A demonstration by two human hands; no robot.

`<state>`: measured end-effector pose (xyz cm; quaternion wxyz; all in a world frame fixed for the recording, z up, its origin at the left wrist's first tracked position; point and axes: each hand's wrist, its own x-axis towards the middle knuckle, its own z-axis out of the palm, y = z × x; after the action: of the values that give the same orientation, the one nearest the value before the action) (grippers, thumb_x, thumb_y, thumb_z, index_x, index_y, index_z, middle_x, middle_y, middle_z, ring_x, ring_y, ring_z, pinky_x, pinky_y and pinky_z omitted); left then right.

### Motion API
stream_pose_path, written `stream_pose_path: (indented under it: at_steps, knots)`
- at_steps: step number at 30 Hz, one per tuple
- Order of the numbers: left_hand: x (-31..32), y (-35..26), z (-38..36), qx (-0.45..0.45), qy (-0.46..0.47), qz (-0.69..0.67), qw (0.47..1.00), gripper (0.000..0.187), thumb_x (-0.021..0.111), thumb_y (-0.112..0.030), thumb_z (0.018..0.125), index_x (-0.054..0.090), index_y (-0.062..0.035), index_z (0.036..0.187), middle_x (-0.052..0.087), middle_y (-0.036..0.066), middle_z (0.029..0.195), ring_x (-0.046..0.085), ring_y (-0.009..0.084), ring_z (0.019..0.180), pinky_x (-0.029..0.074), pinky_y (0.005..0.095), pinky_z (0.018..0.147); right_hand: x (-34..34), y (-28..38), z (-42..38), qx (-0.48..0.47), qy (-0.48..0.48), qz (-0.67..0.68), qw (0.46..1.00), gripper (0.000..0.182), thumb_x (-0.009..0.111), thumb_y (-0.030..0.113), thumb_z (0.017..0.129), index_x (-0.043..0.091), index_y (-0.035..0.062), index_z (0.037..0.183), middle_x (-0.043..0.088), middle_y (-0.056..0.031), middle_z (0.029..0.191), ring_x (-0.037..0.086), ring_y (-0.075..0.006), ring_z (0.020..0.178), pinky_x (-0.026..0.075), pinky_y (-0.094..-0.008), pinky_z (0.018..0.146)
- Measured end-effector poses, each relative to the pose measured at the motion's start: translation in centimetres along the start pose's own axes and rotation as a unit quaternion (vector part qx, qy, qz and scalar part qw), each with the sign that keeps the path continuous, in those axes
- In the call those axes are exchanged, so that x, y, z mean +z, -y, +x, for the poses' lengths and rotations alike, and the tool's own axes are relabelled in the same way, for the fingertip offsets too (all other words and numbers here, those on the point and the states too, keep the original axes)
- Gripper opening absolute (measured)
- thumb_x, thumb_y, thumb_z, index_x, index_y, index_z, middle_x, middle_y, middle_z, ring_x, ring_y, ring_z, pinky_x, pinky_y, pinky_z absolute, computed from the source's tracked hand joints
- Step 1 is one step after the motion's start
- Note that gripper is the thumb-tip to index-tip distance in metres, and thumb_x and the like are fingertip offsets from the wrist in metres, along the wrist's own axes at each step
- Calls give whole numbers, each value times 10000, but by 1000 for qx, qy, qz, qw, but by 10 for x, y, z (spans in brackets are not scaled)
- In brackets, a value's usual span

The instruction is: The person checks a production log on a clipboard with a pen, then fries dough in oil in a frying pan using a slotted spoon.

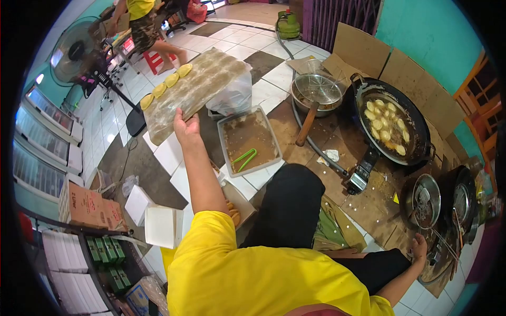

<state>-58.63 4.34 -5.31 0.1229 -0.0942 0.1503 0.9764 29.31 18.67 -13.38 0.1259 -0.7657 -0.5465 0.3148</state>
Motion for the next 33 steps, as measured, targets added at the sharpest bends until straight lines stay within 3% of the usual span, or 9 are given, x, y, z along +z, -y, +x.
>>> stream_pose_path:
  at_steps: [8, 10, 13, 17, 21, 26, 29, 33]
  knots:
    - [23, 64, 124, -3, 30, -2, 1000, 244, 524, -79, 917, 507, 21, 1140, 579, 161, 1162, 562, 329, 1080, 478, 523, 908, 6, -27, 31, 52, 22, -58, 997, 373, 540, 73, 888, 504, 9, 1254, 638, -103, 955, 589, -156, 651, 467, -303, 551]
    - [16, 86, 155, -10, 76, -16, 997, 247, 498, -81, 931, 485, 30, 1152, 574, 175, 1156, 563, 333, 1074, 488, 518, 902, 8, 19, 17, 98, 36, -90, 990, 386, 534, 73, 890, 493, -23, 1261, 643, -144, 971, 634, -190, 676, 506, -319, 583]
    - [1, 117, 191, -28, 96, -19, 995, 251, 489, -80, 935, 475, 44, 1153, 568, 189, 1154, 564, 333, 1073, 501, 492, 898, 17, 29, 30, 145, 30, -101, 984, 360, 557, 71, 862, 538, 35, 1219, 647, -91, 951, 592, -149, 646, 460, -297, 547]
    - [-38, 156, 228, -35, 82, 17, 996, 255, 491, -97, 941, 474, 53, 1146, 566, 186, 1149, 571, 318, 1053, 515, 452, 885, 26, 38, 37, 142, 29, -116, 983, 349, 565, 80, 858, 555, 40, 1204, 652, -88, 938, 597, -157, 631, 462, -304, 541]
    - [-77, 195, 252, -56, 37, 22, 998, 262, 502, -95, 938, 474, 53, 1152, 567, 174, 1141, 571, 310, 1046, 506, 453, 895, 27, 43, 38, 129, 41, -145, 980, 357, 565, 80, 855, 559, 38, 1209, 656, -94, 921, 601, -165, 620, 466, -312, 534]
    - [-136, 241, 281, -106, -101, 40, 988, 294, 545, -90, 907, 484, 11, 1176, 562, 149, 1166, 560, 317, 1073, 473, 538, 916, 32, 63, 34, 168, 48, -151, 973, 371, 568, 82, 844, 573, 55, 1214, 657, -99, 891, 614, -167, 634, 476, -325, 548]
    - [-169, 262, 285, -117, -129, 79, 981, 305, 553, -80, 898, 487, 1, 1184, 558, 151, 1179, 556, 325, 1078, 464, 546, 924, 33, 57, 37, 162, 41, -175, 970, 368, 578, 100, 838, 580, 61, 1204, 654, -99, 892, 618, -169, 638, 479, -329, 549]
    - [-163, 268, 278, -101, -148, 89, 980, 308, 554, -98, 904, 490, -8, 1191, 556, 143, 1188, 544, 331, 1094, 460, 534, 932, 35, 65, 30, 162, 37, -200, 966, 344, 576, 125, 874, 564, 50, 1210, 642, -100, 897, 631, -182, 630, 488, -337, 525]
